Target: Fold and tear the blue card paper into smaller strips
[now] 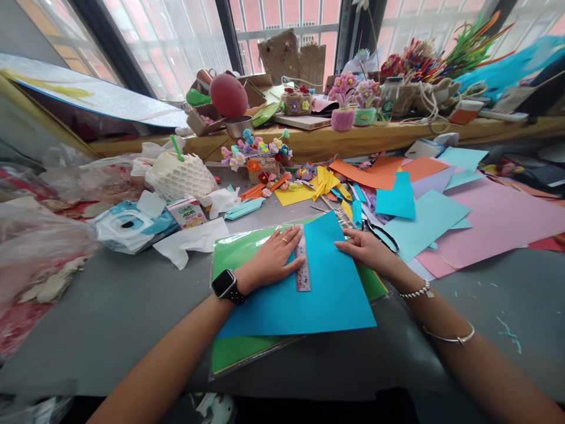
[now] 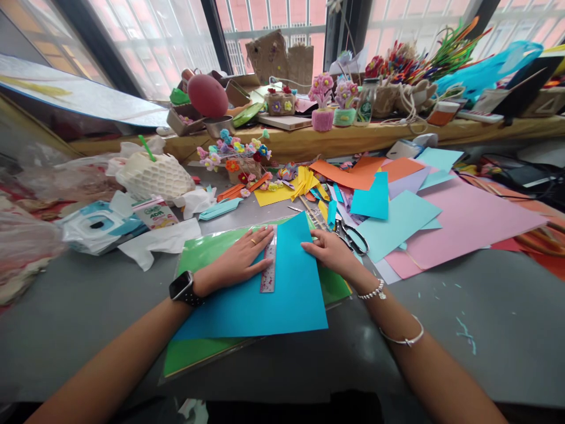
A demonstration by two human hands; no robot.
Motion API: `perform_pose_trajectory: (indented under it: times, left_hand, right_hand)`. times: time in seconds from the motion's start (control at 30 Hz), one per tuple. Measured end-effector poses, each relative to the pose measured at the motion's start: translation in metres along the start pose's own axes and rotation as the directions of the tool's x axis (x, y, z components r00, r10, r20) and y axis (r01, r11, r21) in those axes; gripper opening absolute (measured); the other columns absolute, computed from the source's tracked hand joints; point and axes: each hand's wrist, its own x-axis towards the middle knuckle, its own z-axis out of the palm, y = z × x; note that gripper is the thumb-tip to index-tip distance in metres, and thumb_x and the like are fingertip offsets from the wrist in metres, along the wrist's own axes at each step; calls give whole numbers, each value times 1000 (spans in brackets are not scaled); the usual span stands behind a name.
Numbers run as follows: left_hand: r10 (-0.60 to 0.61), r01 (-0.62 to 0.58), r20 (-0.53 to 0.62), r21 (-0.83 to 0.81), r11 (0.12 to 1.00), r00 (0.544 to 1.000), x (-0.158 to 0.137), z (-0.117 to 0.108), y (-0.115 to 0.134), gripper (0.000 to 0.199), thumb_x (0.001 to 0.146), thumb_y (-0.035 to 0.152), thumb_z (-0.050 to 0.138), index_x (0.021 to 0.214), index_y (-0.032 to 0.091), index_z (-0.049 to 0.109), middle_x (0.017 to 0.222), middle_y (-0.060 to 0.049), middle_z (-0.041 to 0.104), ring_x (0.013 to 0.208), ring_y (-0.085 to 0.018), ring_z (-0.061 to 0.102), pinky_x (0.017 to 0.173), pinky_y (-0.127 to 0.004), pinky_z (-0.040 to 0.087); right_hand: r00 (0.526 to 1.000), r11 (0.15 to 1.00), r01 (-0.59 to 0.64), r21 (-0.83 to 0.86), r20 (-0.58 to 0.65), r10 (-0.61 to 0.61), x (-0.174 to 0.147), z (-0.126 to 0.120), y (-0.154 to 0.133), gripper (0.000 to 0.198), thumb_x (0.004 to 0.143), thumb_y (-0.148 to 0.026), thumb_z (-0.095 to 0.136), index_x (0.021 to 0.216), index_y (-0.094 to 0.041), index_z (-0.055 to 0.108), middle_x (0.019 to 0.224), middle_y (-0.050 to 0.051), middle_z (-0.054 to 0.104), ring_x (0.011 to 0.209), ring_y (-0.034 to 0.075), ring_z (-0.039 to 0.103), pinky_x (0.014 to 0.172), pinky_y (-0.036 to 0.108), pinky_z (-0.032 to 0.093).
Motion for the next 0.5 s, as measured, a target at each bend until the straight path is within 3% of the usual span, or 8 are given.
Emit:
perform_pose_trajectory:
  times: [0.5]
  left_hand:
    - [3, -3, 12, 23, 1000, 1000, 1, 0, -1, 63, 84, 51, 19, 133, 12, 17, 141, -9, 14, 129, -22, 12, 104, -39, 10]
  right_hand:
    - [1000, 1000, 3, -3, 6, -3, -1, 0, -2, 55, 73, -43, 49, 114, -7, 44, 56, -4, 42, 43, 8, 41, 40, 22, 29]
